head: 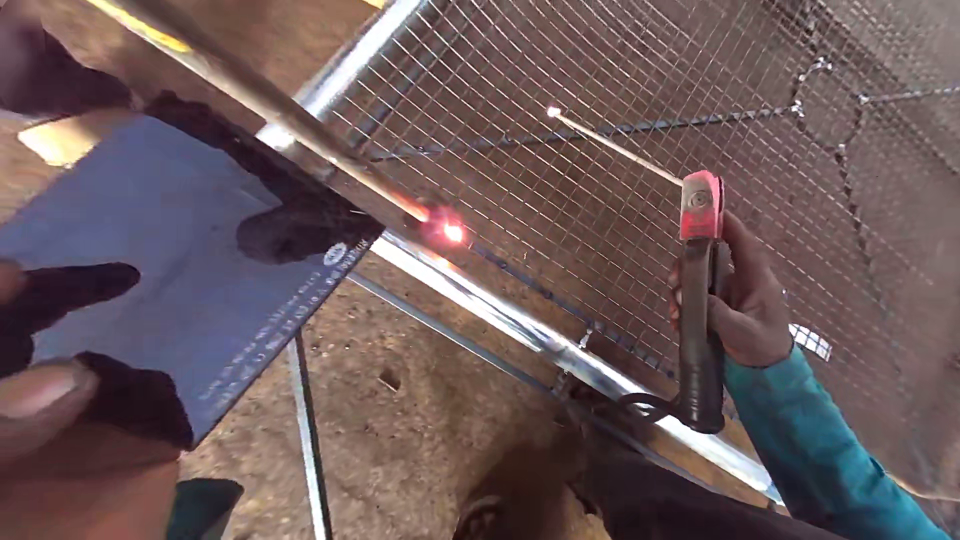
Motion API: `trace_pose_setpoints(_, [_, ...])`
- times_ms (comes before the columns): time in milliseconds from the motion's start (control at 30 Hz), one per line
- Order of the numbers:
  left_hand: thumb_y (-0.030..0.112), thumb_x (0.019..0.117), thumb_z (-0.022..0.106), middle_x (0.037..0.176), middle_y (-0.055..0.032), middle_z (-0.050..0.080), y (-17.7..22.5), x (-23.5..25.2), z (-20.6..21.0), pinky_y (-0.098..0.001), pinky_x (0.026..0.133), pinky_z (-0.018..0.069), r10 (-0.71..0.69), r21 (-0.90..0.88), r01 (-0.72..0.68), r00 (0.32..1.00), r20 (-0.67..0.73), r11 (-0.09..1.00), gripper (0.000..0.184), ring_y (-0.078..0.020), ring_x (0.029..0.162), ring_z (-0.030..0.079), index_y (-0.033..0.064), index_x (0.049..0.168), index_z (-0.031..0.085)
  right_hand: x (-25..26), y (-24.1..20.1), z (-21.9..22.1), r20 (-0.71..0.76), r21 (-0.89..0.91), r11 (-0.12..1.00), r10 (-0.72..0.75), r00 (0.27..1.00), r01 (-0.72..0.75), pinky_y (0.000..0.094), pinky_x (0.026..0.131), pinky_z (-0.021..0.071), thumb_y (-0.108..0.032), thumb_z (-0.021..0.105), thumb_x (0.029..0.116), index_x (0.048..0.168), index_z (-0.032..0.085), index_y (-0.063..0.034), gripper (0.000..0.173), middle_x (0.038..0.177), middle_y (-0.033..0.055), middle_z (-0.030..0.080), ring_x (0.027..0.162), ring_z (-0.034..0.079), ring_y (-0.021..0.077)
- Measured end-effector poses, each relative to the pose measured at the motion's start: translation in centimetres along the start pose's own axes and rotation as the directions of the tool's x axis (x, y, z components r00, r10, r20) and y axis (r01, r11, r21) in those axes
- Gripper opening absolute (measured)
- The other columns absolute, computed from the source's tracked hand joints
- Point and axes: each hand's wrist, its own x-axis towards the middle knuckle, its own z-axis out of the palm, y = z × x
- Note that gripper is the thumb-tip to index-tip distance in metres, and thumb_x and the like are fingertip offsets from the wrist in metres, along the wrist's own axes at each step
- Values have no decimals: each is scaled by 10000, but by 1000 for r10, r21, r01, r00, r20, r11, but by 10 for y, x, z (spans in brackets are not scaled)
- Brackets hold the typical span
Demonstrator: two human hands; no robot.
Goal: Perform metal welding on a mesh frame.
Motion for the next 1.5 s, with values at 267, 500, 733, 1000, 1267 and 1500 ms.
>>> trace_pose_setpoints(267, [-29, 877, 544, 933, -19, 672, 12, -10, 11, -293, 822, 565, -85, -65, 74, 977, -193, 995, 148, -129, 890, 658, 67, 968, 611, 3, -1, 1, -19, -59, 997, 45, 999, -46, 348, 569, 631, -49, 666, 763, 1591, 228, -157, 943, 1015, 58, 685, 701, 701, 170])
trace_pose_setpoints(500, [-92, 927, 408, 728, -7, 611, 12, -14, 6, -275, 781, 572, -144, -109, 119, 955, -259, 987, 205, -107, 738, 643, 38, 845, 544, 5, -2, -4, -5, -88, 996, 29, 1000, -29, 365, 566, 627, -26, 634, 780, 1598, 210, -153, 930, 1034, 81, 674, 717, 697, 192])
trace_pose_setpoints(733, [-102, 923, 396, 663, -70, 610, 20, -13, 17, -283, 719, 582, -178, -194, 126, 943, -280, 973, 230, -152, 661, 647, 0, 775, 539, 4, -3, -4, 1, -76, 996, 44, 999, -43, 360, 553, 618, -11, 641, 761, 1591, 236, -157, 935, 1034, 99, 672, 710, 690, 202])
trace_pose_setpoints(1000, [158, 871, 721, 1207, -48, 658, 5, -7, -12, -356, 938, 545, 10, -100, -16, 998, -69, 995, 298, -188, 1099, 635, 108, 1158, 660, 6, -1, 2, 55, -129, 991, 50, 997, -42, 345, 576, 622, -29, 639, 753, 1602, 246, -174, 947, 1061, 82, 691, 722, 699, 180])
trace_pose_setpoints(1267, [87, 860, 606, 1151, -27, 660, 9, -8, -5, -372, 887, 579, -12, -99, -5, 986, -165, 995, 295, -192, 1071, 654, 123, 1152, 610, 7, 2, 12, 76, -212, 977, 30, 997, -14, 293, 678, 630, -49, 668, 713, 1606, 257, -180, 992, 1169, 33, 680, 835, 708, 107])
trace_pose_setpoints(1500, [134, 857, 657, 1030, 5, 674, 15, -15, -5, -345, 731, 596, -9, -56, -4, 971, -237, 998, 284, -139, 866, 664, 138, 1140, 634, 14, 10, 26, 117, -222, 974, -14, 993, 40, 315, 758, 630, -95, 715, 712, 1612, 270, -234, 1014, 1272, 9, 650, 970, 696, 113])
